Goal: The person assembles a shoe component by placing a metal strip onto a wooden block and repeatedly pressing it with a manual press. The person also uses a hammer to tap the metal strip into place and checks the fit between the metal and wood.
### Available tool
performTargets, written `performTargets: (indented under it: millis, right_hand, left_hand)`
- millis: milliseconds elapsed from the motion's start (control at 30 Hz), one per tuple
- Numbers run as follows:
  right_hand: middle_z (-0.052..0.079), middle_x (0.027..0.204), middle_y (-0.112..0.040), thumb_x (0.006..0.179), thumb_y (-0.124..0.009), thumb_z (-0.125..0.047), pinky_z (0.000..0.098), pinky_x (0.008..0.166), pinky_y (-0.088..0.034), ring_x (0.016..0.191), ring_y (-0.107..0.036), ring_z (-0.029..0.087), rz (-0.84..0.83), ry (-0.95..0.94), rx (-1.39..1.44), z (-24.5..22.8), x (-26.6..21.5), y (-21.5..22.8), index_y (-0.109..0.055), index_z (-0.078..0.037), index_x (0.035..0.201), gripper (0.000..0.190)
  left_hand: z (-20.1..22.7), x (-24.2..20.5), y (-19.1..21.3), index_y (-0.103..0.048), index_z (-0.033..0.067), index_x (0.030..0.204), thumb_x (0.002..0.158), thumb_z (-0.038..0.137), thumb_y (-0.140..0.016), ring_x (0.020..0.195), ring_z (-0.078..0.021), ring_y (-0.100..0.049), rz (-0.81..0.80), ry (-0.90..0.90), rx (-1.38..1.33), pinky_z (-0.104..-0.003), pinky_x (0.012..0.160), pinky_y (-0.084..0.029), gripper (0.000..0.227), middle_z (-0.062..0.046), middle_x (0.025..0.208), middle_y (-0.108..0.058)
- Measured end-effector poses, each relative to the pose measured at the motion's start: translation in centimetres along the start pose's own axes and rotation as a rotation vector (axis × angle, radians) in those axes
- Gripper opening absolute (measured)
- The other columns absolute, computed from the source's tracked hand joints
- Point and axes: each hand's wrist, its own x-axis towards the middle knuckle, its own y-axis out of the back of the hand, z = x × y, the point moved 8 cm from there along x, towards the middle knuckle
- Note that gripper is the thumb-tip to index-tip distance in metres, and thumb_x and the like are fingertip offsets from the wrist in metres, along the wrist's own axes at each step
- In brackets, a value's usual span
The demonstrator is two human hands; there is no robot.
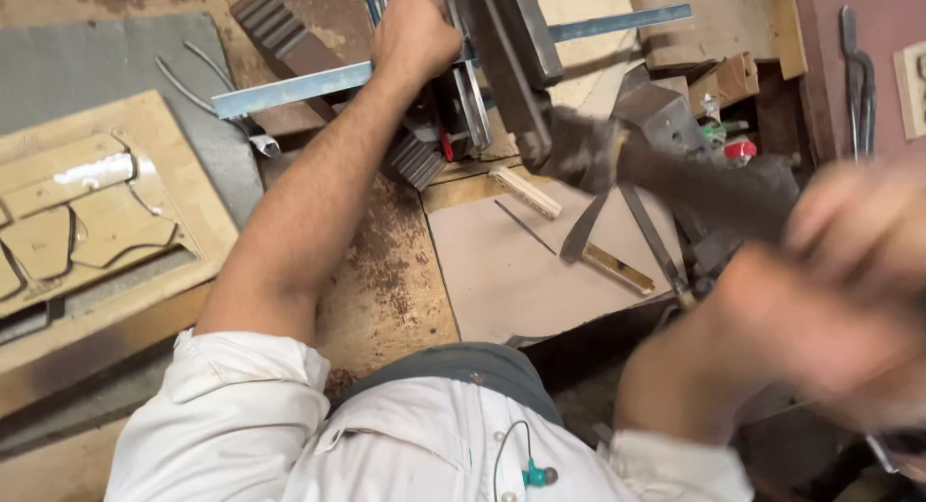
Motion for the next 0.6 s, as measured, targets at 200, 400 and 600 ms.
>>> performTargets:
  millis: [200, 400, 600]
  right_hand:
    - [0.002, 0.064, -0.042, 0.11, -0.048, -0.034, 0.0401, 0.083, -0.049, 0.064, -0.049, 0.017, 0.242, -0.223, -0.255, -5.6, -18.7, 2.5, -0.039, -0.017, 0.081, 0.035]
    - [0.005, 0.068, -0.047, 0.109, -0.052, -0.035, 0.0441, 0.094, -0.051, 0.071, -0.056, 0.02, 0.22, -0.301, -0.136, -4.7, -16.2, 3.5, -0.039, -0.013, 0.082, 0.038]
    - [0.003, 0.073, -0.053, 0.1, -0.054, -0.029, 0.0511, 0.092, -0.054, 0.076, -0.061, 0.024, 0.37, -0.071, -0.071, -3.3, -25.4, 7.0, -0.044, -0.014, 0.078, 0.029]
  left_hand:
    - [-0.9, -0.5, -1.3, -0.077, 0.0075, 0.097, 0.071, 0.018, -0.067, 0.094, -0.039, -0.072, -0.045, 0.013, 0.048, -0.05, 0.079, -0.057, 0.029, -0.02, 0.097, -0.075]
    - [-2.0, 0.4, -2.1, -0.076, 0.0059, 0.1, 0.075, 0.023, -0.067, 0.09, -0.0391, -0.072, -0.003, -0.029, 0.086, -0.051, 0.077, -0.057, 0.031, -0.021, 0.096, -0.074]
    - [-6.1, 0.4, -6.7, -0.075, 0.0044, 0.103, 0.08, 0.028, -0.067, 0.086, -0.0392, -0.071, -0.031, -0.125, 0.108, -0.052, 0.074, -0.057, 0.033, -0.022, 0.095, -0.074]
